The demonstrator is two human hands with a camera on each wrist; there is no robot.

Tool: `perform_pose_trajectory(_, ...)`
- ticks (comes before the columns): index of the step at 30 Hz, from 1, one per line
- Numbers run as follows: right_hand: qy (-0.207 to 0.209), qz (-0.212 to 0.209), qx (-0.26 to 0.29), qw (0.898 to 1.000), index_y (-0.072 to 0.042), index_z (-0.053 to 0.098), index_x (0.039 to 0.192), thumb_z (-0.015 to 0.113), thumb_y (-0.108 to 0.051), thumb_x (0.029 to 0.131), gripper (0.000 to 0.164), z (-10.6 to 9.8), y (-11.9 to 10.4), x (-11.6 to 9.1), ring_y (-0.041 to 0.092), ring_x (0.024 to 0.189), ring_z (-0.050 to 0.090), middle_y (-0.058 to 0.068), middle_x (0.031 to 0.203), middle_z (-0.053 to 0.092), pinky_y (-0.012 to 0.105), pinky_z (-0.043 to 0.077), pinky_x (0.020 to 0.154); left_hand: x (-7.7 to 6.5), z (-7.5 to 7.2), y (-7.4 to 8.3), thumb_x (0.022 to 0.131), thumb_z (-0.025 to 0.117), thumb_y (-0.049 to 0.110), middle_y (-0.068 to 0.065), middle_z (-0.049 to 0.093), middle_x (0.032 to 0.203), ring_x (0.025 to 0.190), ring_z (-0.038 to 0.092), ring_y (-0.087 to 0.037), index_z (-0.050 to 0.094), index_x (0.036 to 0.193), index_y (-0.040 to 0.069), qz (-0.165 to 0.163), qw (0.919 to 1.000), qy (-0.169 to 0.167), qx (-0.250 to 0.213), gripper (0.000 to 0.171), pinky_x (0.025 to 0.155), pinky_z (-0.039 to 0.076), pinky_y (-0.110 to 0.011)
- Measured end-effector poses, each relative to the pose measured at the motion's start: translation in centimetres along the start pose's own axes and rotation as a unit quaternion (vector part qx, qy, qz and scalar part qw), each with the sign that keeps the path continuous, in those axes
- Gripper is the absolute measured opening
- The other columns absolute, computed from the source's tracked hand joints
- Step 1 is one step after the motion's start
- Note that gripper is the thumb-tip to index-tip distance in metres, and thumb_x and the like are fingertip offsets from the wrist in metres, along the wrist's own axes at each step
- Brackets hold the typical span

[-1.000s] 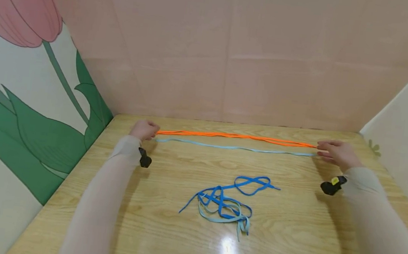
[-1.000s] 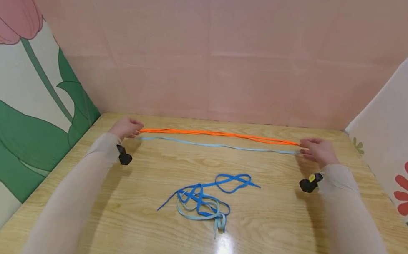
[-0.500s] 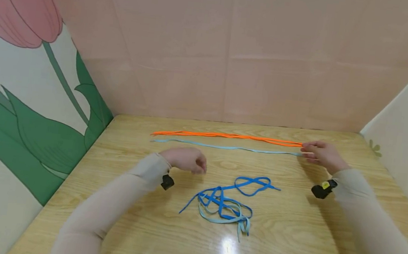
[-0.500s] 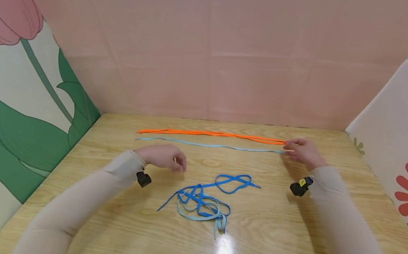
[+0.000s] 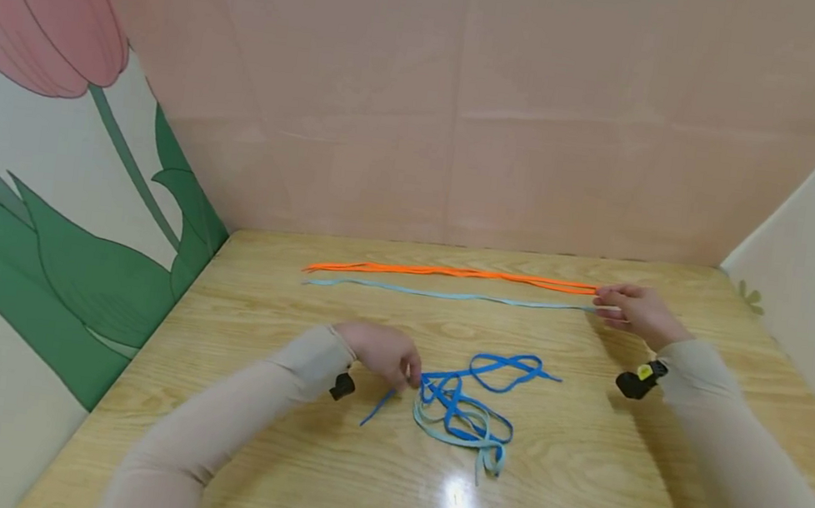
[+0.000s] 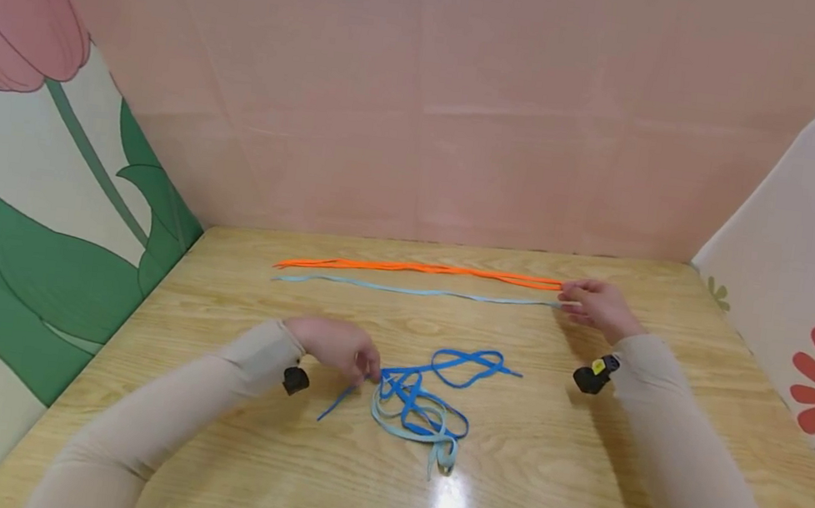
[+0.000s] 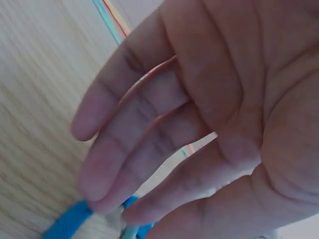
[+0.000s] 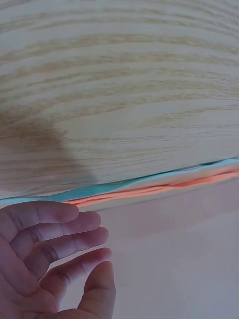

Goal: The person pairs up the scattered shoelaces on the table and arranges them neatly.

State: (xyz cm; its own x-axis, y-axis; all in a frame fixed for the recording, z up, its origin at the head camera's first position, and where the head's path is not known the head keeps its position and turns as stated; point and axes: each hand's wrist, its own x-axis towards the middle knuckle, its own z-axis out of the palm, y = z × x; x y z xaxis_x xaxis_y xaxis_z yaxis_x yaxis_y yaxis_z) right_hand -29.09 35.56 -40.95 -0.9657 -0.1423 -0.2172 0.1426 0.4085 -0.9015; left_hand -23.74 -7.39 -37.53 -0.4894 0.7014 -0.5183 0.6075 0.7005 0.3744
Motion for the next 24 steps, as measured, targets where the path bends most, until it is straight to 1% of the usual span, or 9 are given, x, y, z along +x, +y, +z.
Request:
perform_pose_trajectory(3,0.0,-0.002,0.006,1.0,0.01,0.036,0.134,0.043,-0.026,0.104,0.047,0.1,0.1,0.0,-0.001,0.09,0.065,-0.022,0.092,0.062,0.025,0.055,0.085,0.5,0.3,0.5,0.09,0.068,0.018,0.008,0.066,0.095,0.082,0.059,-0.007,0.071,0.103,0.017,0.003,0.9995,0.028,0.015,0.013,0.074,0.049,-0.023)
perform_pose_trajectory(6,0.001,-0.003,0.014,1.0,0.008,0.04,0.13,0.044,-0.024,0.104,0.042,0.1,0.2,0.0,-0.002,0.089,0.065,-0.022,0.091,0.063,0.024,0.055,0.083,1.2,0.8,0.9,0.091,0.067,0.02,0.01,0.063,0.086,0.074,0.055,-0.005,0.07,0.092,0.019,-0.009,0.9974,0.058,0.041,0.003,0.067,0.047,-0.02)
perform_pose_trajectory(8,0.0,-0.002,0.02,1.0,0.007,0.042,0.128,0.045,-0.024,0.104,0.039,0.1,0.2,0.0,-0.001,0.088,0.065,-0.022,0.09,0.064,0.024,0.055,0.082,1.6,1.3,1.2,0.092,0.067,0.024,0.011,0.059,0.077,0.066,0.05,-0.005,0.065,0.082,0.019,-0.026,0.995,0.076,0.06,0.011,0.061,0.043,-0.02)
perform_pose_trajectory(11,-0.001,0.0,0.019,1.0,0.008,0.041,0.129,0.044,-0.023,0.104,0.039,0.0,0.3,0.1,-0.001,0.087,0.065,-0.022,0.089,0.065,0.023,0.056,0.082,2.0,2.0,1.8,0.09,0.068,0.028,0.009,0.052,0.066,0.058,0.045,-0.006,0.058,0.071,0.018,-0.061,0.9908,0.096,0.074,0.024,0.053,0.038,-0.02)
perform_pose_trajectory(13,-0.001,0.001,0.014,1.0,0.009,0.039,0.131,0.043,-0.023,0.104,0.042,0.0,0.4,0.1,-0.002,0.087,0.065,-0.023,0.089,0.064,0.023,0.055,0.082,2.3,2.4,2.0,0.087,0.07,0.029,0.009,0.049,0.061,0.054,0.042,-0.007,0.054,0.066,0.019,-0.08,0.9872,0.111,0.082,0.029,0.049,0.036,-0.021)
perform_pose_trajectory(15,-0.001,0.002,0.011,1.0,0.011,0.038,0.132,0.042,-0.023,0.104,0.044,0.1,0.5,0.1,-0.002,0.087,0.065,-0.023,0.089,0.064,0.023,0.055,0.081,2.5,2.7,2.3,0.084,0.072,0.026,0.009,0.048,0.058,0.052,0.041,-0.007,0.054,0.062,0.018,-0.089,0.9848,0.123,0.084,0.03,0.047,0.035,-0.022)
perform_pose_trajectory(18,0.0,0.003,0.015,1.0,0.01,0.039,0.132,0.043,-0.023,0.104,0.043,0.1,0.6,0.1,-0.002,0.087,0.064,-0.023,0.089,0.064,0.023,0.055,0.082,2.6,2.8,2.5,0.082,0.072,0.02,0.01,0.048,0.057,0.051,0.041,-0.007,0.054,0.061,0.019,-0.082,0.9846,0.122,0.094,0.028,0.047,0.035,-0.021)
perform_pose_trajectory(21,0.002,0.006,0.021,1.0,0.009,0.041,0.131,0.044,-0.023,0.104,0.042,0.2,0.7,0.1,-0.003,0.086,0.064,-0.022,0.089,0.064,0.023,0.055,0.083,2.1,2.1,2.8,0.082,0.071,0.015,0.009,0.048,0.06,0.053,0.041,-0.006,0.054,0.064,0.018,-0.065,0.989,0.089,0.098,0.025,0.049,0.034,-0.02)
perform_pose_trajectory(24,0.006,0.006,0.023,1.0,0.008,0.042,0.13,0.045,-0.023,0.104,0.041,0.2,0.8,0.1,-0.003,0.086,0.064,-0.022,0.088,0.065,0.023,0.055,0.083,1.2,0.8,3.2,0.083,0.07,0.01,0.008,0.052,0.068,0.058,0.043,-0.007,0.058,0.072,0.018,-0.037,0.994,0.056,0.086,0.018,0.052,0.037,-0.019)
